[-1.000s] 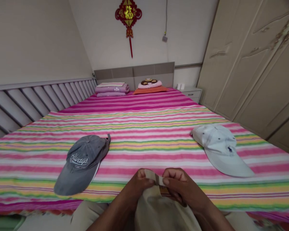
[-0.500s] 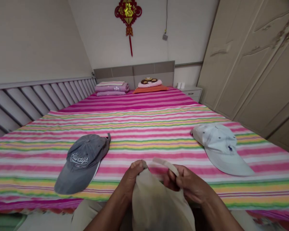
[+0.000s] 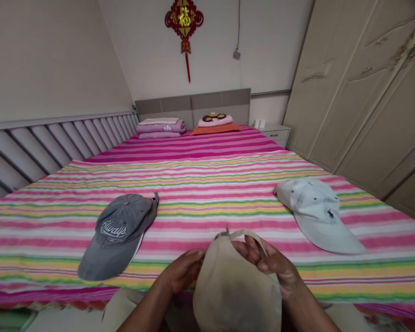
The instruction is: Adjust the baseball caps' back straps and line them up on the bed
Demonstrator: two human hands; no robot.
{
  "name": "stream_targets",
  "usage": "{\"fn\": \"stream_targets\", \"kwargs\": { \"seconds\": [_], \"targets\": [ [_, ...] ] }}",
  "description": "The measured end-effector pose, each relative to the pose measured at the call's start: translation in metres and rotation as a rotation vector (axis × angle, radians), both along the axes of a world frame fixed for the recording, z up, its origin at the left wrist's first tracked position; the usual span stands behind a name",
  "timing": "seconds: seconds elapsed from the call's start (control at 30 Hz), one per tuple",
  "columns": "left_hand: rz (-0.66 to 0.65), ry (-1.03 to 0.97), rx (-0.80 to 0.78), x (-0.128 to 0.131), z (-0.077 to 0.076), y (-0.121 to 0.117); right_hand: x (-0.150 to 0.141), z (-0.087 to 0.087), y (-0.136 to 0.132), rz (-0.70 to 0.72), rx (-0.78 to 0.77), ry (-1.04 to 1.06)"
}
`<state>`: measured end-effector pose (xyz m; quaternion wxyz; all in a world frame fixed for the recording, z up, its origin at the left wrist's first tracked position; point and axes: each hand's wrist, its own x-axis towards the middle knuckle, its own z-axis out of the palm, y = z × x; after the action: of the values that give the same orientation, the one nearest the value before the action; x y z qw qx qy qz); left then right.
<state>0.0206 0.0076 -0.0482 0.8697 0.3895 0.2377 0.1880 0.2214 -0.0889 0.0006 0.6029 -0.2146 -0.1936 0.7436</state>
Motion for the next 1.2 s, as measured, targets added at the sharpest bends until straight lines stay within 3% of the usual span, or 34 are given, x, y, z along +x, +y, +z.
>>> {"fn": "stream_targets", "kwargs": {
  "seconds": [0.23,0.3,0.4,0.5,0.63,0.77,0.9,0.97,1.07,1.2],
  "targets": [
    [-0.024,-0.082,-0.04,-0.032,-0.045,-0.022,0.011,0.008,0.004,-0.196,-0.006,0.036],
    [0.03,-0.116,-0.08,-0.035,-0.052,-0.03,0.012,0.01,0.007,-0.298,-0.033,0.033],
    [0.223,-0.164,-0.163,-0.041,-0.054,-0.035,0.014,0.006,0.015,-0.404,-0.091,0.024],
    [0.429,-0.135,-0.176,-0.055,-0.043,-0.027,0.021,-0.007,0.024,-0.537,-0.136,0.05],
    [0.687,-0.014,-0.125,-0.083,-0.015,0.003,0.037,-0.03,0.033,-0.721,-0.308,0.036],
    [0.879,-0.004,-0.055,-0.11,0.026,0.04,0.042,-0.044,0.034,-0.623,-0.396,-0.018],
    [1.049,-0.128,-0.025,-0.139,0.074,0.072,0.036,-0.055,0.033,-0.539,-0.4,-0.017],
    [1.158,-0.192,0.039,-0.156,0.09,0.083,0.033,-0.061,0.031,-0.524,-0.402,-0.009],
    [1.292,-0.138,0.037,-0.186,0.089,0.088,0.031,-0.067,0.029,-0.518,-0.407,0.001],
    [1.353,0.127,-0.166,-0.217,0.054,0.081,0.031,-0.07,0.029,-0.518,-0.421,0.0]
  ]
}}
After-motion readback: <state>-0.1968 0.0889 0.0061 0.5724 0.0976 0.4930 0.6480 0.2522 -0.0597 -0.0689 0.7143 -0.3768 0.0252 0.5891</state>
